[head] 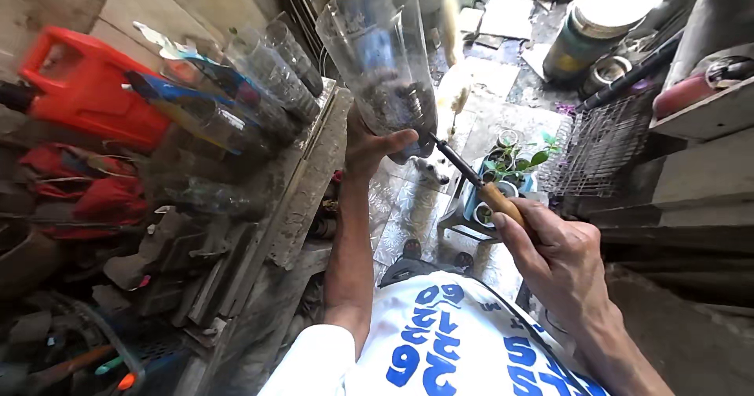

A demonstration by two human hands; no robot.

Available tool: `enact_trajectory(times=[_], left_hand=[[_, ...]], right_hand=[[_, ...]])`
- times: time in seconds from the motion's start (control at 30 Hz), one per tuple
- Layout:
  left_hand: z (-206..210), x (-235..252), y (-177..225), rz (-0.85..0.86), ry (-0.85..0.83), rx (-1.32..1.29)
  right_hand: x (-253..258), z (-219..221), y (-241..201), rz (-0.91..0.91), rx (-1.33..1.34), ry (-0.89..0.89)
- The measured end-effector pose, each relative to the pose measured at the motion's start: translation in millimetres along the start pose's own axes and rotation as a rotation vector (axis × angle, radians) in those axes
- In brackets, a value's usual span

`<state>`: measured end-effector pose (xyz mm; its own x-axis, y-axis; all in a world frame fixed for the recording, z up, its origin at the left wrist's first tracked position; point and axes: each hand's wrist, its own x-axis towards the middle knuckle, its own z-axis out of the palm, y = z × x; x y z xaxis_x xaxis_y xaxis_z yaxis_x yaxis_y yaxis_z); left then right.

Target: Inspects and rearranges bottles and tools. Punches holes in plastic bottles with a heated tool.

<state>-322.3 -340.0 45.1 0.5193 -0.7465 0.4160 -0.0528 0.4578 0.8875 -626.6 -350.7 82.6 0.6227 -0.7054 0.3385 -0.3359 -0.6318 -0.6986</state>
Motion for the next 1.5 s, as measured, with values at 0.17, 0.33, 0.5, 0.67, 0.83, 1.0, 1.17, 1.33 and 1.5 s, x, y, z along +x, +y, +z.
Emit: enact_trajectory(times=[0.17,0.33,0.5,0.67,0.83,1.0,1.17,1.33,1.5], left_hand=[[3,-1,-2,0.014,-0.022,0.036],[4,-3,-7,0.002,-0.018,0.015],[8,-10,-10,-0.040,0.022,-0.002],[10,-13,-14,-0.031,0.038,-0.032],[15,-10,-11,-0.042,0.128,-0.017],[12,-2,-9,-0.029,0.150,-0.004],[13,0,-7,0.003,0.120,-0.052],[16,-1,-8,-0.026,0.138,-0.056],[21,-3,-6,-0.041,0.129,-0.034]], right_hand=[[1,3,5,0.017,-0.014,0.001],[3,6,9,0.034,0.005,0.005],[2,7,10,0.042,0.008,-0.003],[4,9,10,0.063,0.008,-0.004],[0,4,9,0.083,0.036,-0.004],[-12,2,15,0.094,0.088,-0.028],[-16,7,14,0.091,0.131,-0.017],[-16,8,11,0.101,0.107,-0.016],[-16,8,12,0.106,0.089,-0.014]])
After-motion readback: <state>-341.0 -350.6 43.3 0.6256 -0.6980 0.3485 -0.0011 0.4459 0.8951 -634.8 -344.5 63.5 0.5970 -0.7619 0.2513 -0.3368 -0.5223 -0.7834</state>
